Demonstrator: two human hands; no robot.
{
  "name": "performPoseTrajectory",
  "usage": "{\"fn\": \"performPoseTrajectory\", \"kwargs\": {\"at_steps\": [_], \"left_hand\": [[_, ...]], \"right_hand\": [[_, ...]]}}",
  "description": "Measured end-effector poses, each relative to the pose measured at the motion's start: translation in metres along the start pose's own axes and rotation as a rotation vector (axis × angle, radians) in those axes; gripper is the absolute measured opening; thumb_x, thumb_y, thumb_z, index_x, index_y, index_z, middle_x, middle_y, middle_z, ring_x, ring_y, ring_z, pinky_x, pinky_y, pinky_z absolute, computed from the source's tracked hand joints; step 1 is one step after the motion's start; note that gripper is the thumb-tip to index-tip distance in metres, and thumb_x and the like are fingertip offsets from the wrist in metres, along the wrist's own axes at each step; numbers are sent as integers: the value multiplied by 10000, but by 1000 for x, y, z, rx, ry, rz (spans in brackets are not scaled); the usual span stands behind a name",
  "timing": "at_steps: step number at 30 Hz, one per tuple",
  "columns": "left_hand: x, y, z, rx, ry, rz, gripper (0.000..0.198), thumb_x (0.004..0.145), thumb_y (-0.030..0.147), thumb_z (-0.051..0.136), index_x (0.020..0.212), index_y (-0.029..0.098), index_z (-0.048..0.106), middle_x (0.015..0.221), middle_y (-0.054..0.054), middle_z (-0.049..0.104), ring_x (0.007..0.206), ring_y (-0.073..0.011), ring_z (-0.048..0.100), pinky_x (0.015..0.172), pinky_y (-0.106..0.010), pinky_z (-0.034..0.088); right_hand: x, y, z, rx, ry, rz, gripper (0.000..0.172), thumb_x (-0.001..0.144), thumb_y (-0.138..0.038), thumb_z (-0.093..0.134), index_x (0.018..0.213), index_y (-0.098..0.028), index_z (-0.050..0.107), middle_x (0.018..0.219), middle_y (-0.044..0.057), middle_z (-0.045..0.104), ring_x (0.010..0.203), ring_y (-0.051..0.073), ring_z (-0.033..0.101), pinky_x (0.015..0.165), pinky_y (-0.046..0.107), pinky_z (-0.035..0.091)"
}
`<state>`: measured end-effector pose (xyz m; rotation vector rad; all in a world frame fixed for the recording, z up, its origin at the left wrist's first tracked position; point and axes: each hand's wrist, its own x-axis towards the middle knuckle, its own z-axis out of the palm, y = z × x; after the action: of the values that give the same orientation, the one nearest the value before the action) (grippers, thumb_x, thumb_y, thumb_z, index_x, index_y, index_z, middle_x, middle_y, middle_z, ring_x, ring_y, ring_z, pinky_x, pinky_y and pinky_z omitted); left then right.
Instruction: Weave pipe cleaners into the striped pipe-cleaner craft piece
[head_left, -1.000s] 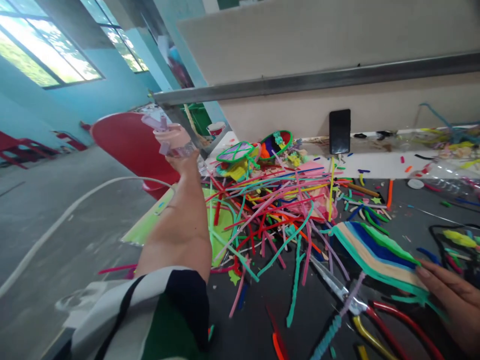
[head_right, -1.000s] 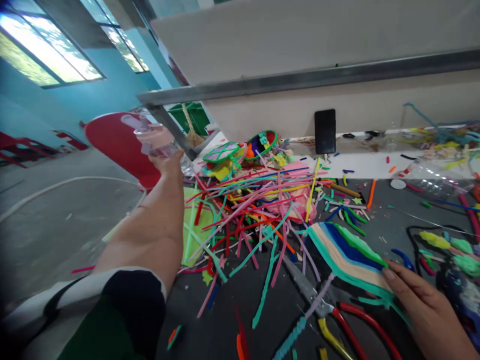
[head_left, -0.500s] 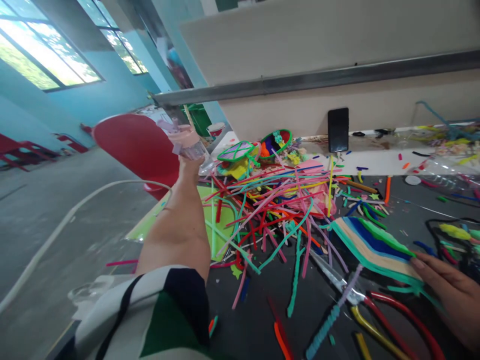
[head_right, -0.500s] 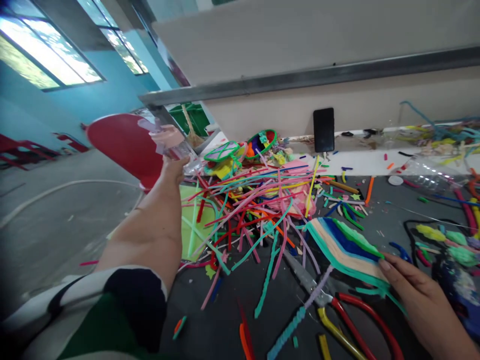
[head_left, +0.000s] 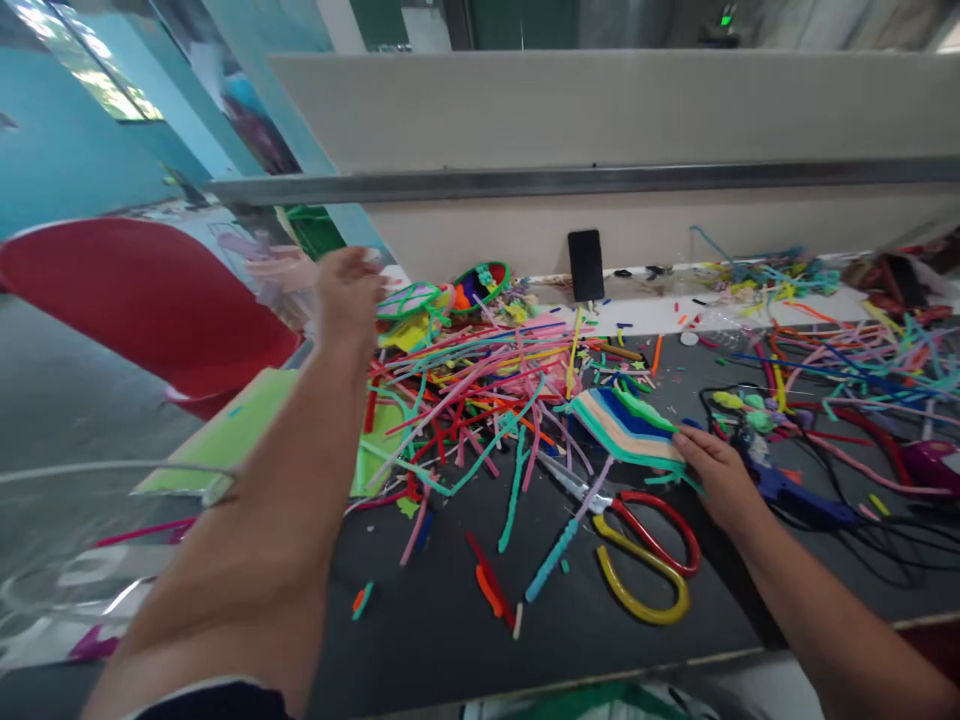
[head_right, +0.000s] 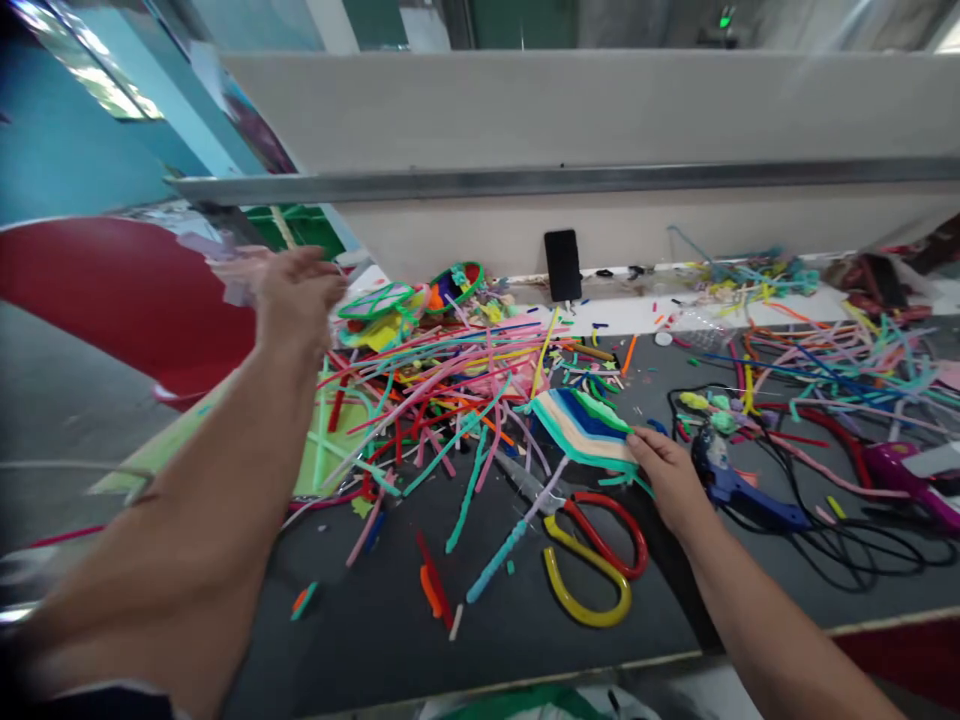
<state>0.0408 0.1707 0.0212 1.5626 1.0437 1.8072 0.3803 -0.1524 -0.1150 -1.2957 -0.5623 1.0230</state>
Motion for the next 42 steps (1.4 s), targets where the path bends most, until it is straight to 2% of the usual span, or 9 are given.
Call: {"fn": "performPoseTrajectory", "kwargs": {"at_steps": [3, 5, 8, 12, 18, 23, 29, 37, 42], "left_hand": [[-71, 35, 43, -34, -683, -103, 443, 725, 280, 685, 1108, 72, 606, 905, -65, 667, 815, -161, 606, 896, -430, 441], [-120, 55, 64, 17, -950, -157, 469, 715, 386, 679, 1090, 106, 651, 959, -78, 688, 885, -198, 613, 908, -399, 431], [-173, 74, 78, 120, -1109, -226, 462, 719, 456, 647, 1048, 135, 685, 936, -55, 700, 919, -217, 607, 885, -359, 437], [-193, 81, 70, 94, -1217, -383, 394, 708, 484, 659, 878, 133, 712, 839, -40, 688, 842, -198, 607, 843, -337, 456], [-203, 65, 47, -304, -1144, -764, 389, 768, 452, 648, 978, 127, 691, 959, -93, 671, 836, -160, 616, 848, -339, 483], [-216, 51, 33, -406, -1108, -943, 380, 791, 400, 647, 1042, 115, 659, 822, -94, 668, 721, -151, 634, 765, -321, 508], [-219, 46, 21, -551, -1073, -916, 325, 781, 312, 671, 1024, 97, 651, 745, -71, 630, 663, -124, 599, 686, -274, 512], [-208, 43, 10, -614, -915, -918, 274, 766, 242, 686, 1008, 116, 653, 647, -15, 580, 586, -91, 553, 611, -223, 501], [-208, 34, 14, -593, -838, -878, 263, 745, 219, 705, 989, 137, 653, 651, -2, 581, 576, -80, 543, 602, -212, 499]], "right_hand": [[-3, 0, -2, 51, -70, -38, 381, 633, -408, 780, 956, -220, 705, 701, -15, 698, 566, 136, 623, 555, 244, 502], [-4, 0, -4, 67, -116, -59, 355, 653, -394, 772, 955, -219, 705, 691, -16, 696, 564, 132, 620, 540, 234, 491], [-6, 0, -6, 86, -199, -67, 340, 680, -387, 755, 969, -217, 701, 722, -5, 705, 578, 134, 627, 539, 234, 487], [-8, -2, -7, 101, -262, -88, 332, 699, -374, 743, 984, -210, 700, 759, 8, 717, 628, 150, 650, 597, 255, 507], [-6, 0, -8, 89, -272, -82, 354, 702, -381, 738, 1008, -208, 695, 794, 20, 727, 661, 174, 666, 628, 293, 518], [-7, 1, -6, 37, -278, -69, 364, 682, -389, 750, 996, -212, 698, 798, 21, 727, 672, 177, 669, 645, 306, 529], [-10, -7, 4, -58, -322, -46, 336, 704, -392, 734, 990, -219, 698, 798, 9, 724, 677, 153, 665, 660, 280, 531], [-10, -61, 38, -142, -471, 26, 281, 685, -391, 741, 876, -190, 695, 723, -5, 695, 646, 155, 660, 594, 262, 534], [0, -55, 37, -80, -489, 56, 318, 657, -447, 749, 780, -165, 665, 644, -21, 653, 552, 118, 615, 556, 236, 505]]}}
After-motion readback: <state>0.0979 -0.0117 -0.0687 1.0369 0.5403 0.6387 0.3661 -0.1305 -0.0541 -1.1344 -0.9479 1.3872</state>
